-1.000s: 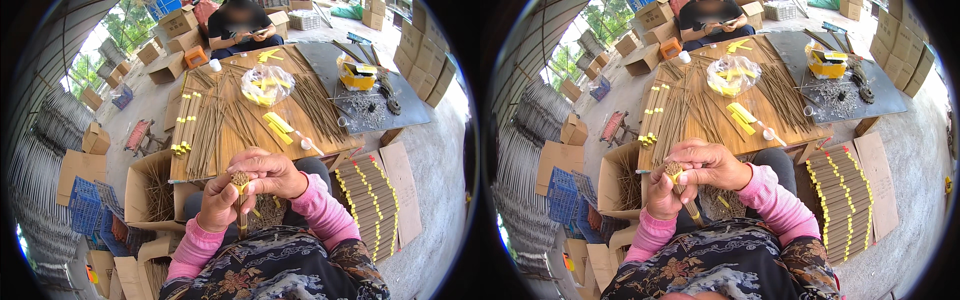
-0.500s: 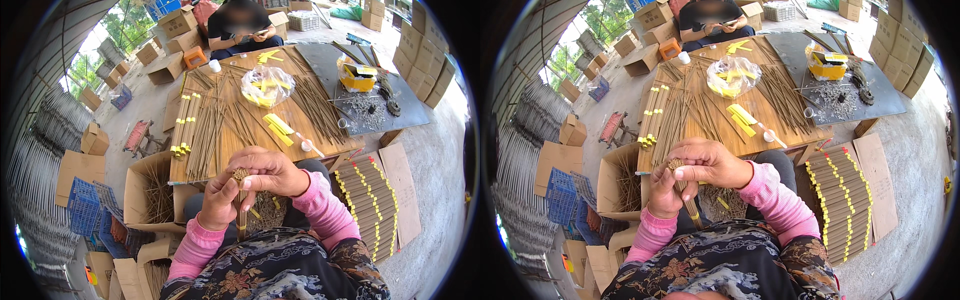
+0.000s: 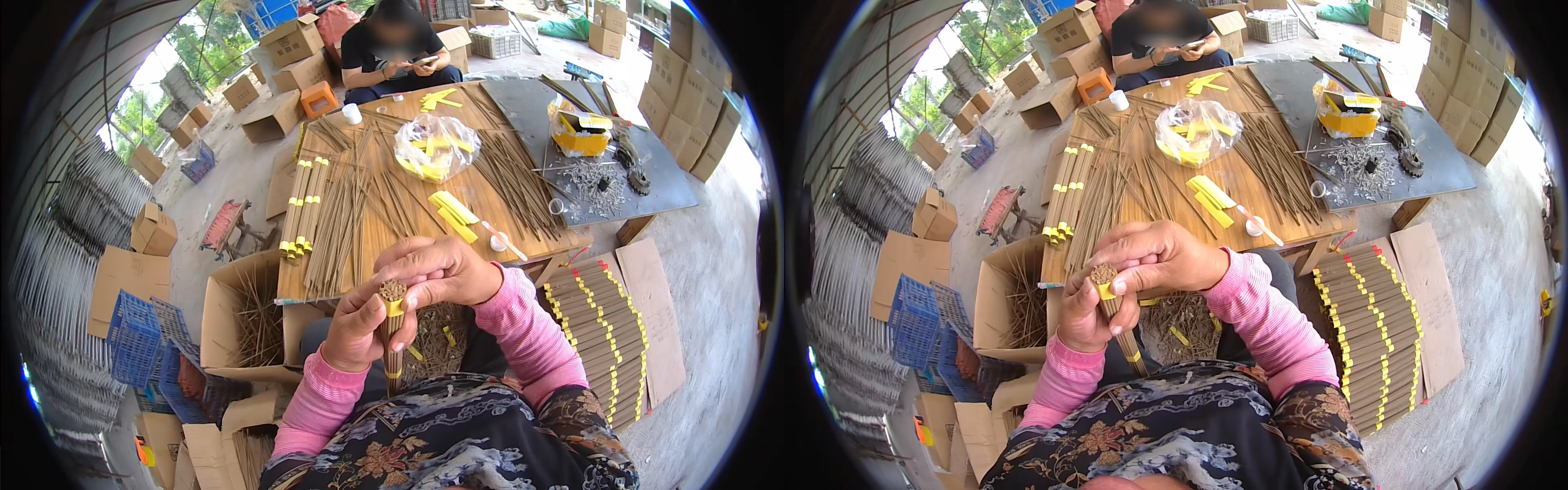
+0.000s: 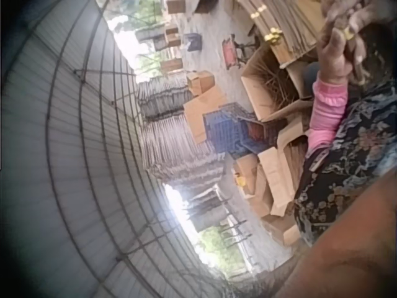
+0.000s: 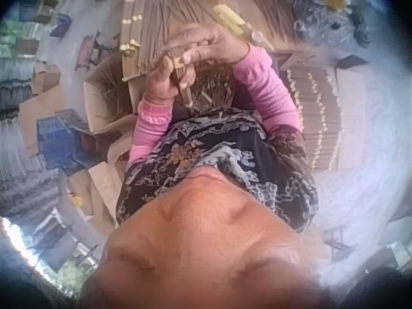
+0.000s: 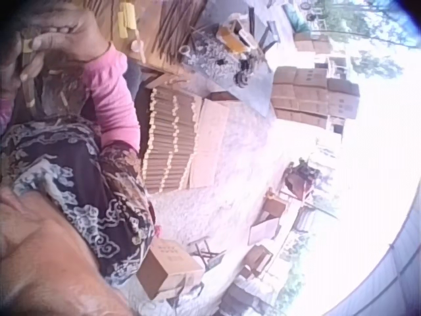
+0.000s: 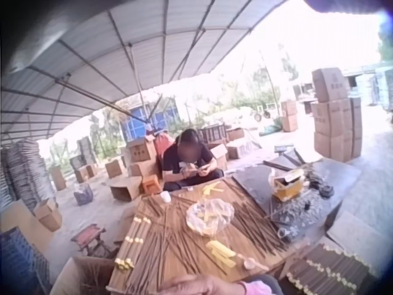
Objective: The person gathers thin wooden sticks, aligns them into bundles, and secures each bundle with yellow tape. The person then places the finished bundles onto a nearby cardboard sheet.
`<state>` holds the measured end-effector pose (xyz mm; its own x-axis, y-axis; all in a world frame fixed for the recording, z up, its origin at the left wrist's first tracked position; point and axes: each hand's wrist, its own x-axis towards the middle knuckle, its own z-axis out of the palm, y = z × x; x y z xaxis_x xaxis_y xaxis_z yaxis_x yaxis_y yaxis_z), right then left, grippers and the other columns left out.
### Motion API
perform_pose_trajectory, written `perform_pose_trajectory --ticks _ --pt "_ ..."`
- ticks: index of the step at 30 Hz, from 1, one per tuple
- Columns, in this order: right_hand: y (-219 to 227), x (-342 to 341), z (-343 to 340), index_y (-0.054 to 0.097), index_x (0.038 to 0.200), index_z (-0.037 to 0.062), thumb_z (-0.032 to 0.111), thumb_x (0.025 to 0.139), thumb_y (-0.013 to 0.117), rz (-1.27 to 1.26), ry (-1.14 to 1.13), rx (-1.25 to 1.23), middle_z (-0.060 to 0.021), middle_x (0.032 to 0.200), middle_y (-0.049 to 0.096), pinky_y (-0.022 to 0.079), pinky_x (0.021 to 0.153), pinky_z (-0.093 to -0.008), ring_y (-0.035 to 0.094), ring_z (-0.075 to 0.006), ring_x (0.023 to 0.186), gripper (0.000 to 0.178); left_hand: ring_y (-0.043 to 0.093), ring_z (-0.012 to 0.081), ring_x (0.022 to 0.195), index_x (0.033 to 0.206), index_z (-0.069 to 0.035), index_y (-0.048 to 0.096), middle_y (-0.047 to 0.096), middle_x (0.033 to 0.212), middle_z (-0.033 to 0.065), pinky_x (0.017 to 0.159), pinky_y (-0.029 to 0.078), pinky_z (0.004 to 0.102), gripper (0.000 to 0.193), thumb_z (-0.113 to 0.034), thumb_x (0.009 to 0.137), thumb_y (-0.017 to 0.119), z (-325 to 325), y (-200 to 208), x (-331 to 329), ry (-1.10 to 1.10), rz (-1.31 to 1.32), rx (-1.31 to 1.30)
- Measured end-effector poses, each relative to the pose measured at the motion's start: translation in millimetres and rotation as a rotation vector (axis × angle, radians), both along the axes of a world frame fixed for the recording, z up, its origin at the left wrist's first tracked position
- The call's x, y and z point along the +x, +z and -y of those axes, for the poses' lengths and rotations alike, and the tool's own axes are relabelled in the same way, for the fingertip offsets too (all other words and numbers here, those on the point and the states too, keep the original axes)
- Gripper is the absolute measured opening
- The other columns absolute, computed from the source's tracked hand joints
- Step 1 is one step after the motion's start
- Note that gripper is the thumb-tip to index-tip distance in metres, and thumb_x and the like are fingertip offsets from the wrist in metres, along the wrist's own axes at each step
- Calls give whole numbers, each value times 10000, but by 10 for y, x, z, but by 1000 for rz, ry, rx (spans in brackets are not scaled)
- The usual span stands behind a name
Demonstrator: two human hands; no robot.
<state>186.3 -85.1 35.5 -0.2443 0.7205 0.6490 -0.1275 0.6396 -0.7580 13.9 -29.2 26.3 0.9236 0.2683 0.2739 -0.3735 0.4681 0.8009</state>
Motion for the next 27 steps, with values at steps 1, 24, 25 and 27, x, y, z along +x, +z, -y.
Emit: perform_pose_trajectory --ticks 1,24,25,27 --pt "20 -5 7 584 1061 -10 134 782 649 16 -14 27 -142 1045 563 429 829 -311 549 -233 964 320 486 128 501 1237 23 408 540 778 73 468 397 248 489 -316 892 481 3 8 -4 -8 2 -9" --pt "-509 -206 -121 281 1339 34 212 788 661 -136 125 -403 -82 1172 479 366 931 -306 449 -169 1093 693 498 127 571 1075 17 511 500 1150 209 503 422 245 361 -295 920 418 -374 339 -61 304 200 75" --pt "-606 -281 -85 281 1339 33 215 790 659 -114 135 -461 -86 1182 474 361 940 -311 440 -171 1106 690 508 134 597 1076 -3 516 502 1154 196 518 433 253 333 -282 923 418 -452 375 -65 367 199 55" --pt "-781 -389 -13 277 1333 21 198 790 659 -71 185 -528 -93 1209 465 331 966 -313 427 -167 1123 687 526 149 647 1075 -37 525 503 1161 177 544 447 264 294 -270 918 436 -554 465 -28 440 229 -7"
